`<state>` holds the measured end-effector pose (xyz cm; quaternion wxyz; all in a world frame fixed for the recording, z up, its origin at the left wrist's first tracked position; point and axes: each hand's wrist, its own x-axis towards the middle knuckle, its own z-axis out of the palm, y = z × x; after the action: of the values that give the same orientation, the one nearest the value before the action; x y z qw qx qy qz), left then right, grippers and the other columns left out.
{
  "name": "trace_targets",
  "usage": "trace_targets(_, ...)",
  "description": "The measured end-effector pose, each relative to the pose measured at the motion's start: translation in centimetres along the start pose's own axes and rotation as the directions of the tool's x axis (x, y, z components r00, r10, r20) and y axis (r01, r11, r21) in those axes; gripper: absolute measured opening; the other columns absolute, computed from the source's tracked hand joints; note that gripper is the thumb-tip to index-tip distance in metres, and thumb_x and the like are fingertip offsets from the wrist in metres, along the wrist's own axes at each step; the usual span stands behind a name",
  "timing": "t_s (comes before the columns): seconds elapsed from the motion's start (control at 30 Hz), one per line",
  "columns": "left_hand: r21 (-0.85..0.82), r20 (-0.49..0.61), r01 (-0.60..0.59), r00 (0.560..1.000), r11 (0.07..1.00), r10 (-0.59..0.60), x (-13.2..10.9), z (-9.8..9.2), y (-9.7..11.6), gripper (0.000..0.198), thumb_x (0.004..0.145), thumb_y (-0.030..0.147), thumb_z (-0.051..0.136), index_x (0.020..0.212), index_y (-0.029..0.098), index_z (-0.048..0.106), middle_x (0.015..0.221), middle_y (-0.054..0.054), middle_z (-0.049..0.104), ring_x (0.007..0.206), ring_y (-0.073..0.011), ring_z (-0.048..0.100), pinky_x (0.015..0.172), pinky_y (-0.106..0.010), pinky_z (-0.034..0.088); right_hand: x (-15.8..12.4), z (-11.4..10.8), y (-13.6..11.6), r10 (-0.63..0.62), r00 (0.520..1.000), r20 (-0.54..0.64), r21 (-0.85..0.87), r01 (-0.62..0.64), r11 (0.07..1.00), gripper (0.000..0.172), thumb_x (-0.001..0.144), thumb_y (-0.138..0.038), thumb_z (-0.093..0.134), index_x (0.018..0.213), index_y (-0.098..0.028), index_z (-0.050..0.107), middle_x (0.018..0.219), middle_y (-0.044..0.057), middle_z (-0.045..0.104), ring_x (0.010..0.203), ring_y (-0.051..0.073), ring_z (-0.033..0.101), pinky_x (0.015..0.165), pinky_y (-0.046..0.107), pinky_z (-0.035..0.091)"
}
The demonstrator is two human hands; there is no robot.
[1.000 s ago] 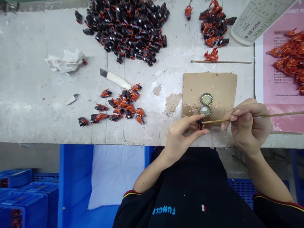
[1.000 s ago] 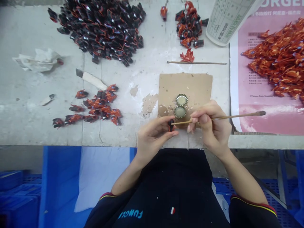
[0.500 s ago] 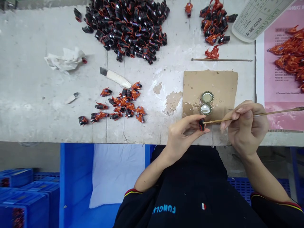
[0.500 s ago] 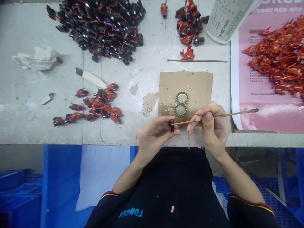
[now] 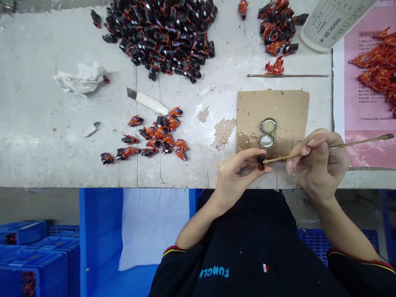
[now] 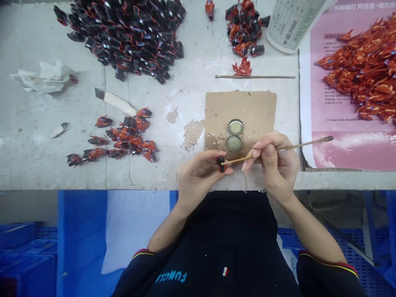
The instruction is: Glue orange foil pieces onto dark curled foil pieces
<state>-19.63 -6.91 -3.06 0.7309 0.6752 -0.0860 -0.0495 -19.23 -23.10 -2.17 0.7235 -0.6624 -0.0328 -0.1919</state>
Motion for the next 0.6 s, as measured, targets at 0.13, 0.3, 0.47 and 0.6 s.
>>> trace_targets(0.13,-0.032,0.01,0.01,1.0,0.999,-0.01,0.0,0.0,0.0,0.03,0.076,0.018,0.084,0.103,0.019,0.07,0.084,0.001,0.076,0.077,-0.0112,0.076,0.077,-0.016,0.064,0.1,0.0,0.0,-0.002,1.0,0.001,-0.011,0.002,1.0,0.013,0.097,-0.028,0.058,0.09,-0.026,0.069,0.069,-0.004,0.056,0.043,0.008,0.052,0.033,0.021,0.043)
trace_targets(0.3,-0.032,0.026,0.023,0.999,0.999,-0.022,-0.1,0.0,-0.1,0.03,0.078,0.023,0.082,0.106,0.018,0.07,0.087,-0.001,0.077,0.08,-0.0134,0.077,0.079,-0.02,0.066,0.1,0.1,0.0,-0.03,1.0,-0.004,-0.036,0.029,0.999,0.013,0.097,-0.029,0.058,0.091,-0.027,0.07,0.07,-0.004,0.056,0.044,0.008,0.054,0.034,0.022,0.044)
trace_targets(0.47,0.056,0.027,-0.024,0.999,0.998,0.022,-0.2,0.0,-0.4,0.029,0.081,0.026,0.081,0.107,0.018,0.071,0.087,-0.002,0.077,0.077,-0.0131,0.076,0.076,-0.02,0.066,-0.1,-0.3,0.3,-0.216,0.976,-0.016,-0.199,0.209,0.958,0.017,0.098,-0.032,0.057,0.09,-0.029,0.072,0.064,-0.004,0.057,0.043,0.01,0.057,0.032,0.022,0.043)
trace_targets(0.6,0.136,-0.016,-0.123,0.992,0.983,0.126,-0.4,0.1,-0.6,0.025,0.084,0.023,0.078,0.108,0.019,0.071,0.089,-0.002,0.077,0.077,-0.0121,0.076,0.076,-0.02,0.065,-0.4,-1.1,0.2,-0.429,0.894,0.133,-0.329,0.448,0.831,0.018,0.096,-0.028,0.058,0.089,-0.027,0.074,0.059,-0.003,0.063,0.048,0.015,0.064,0.037,0.027,0.051)
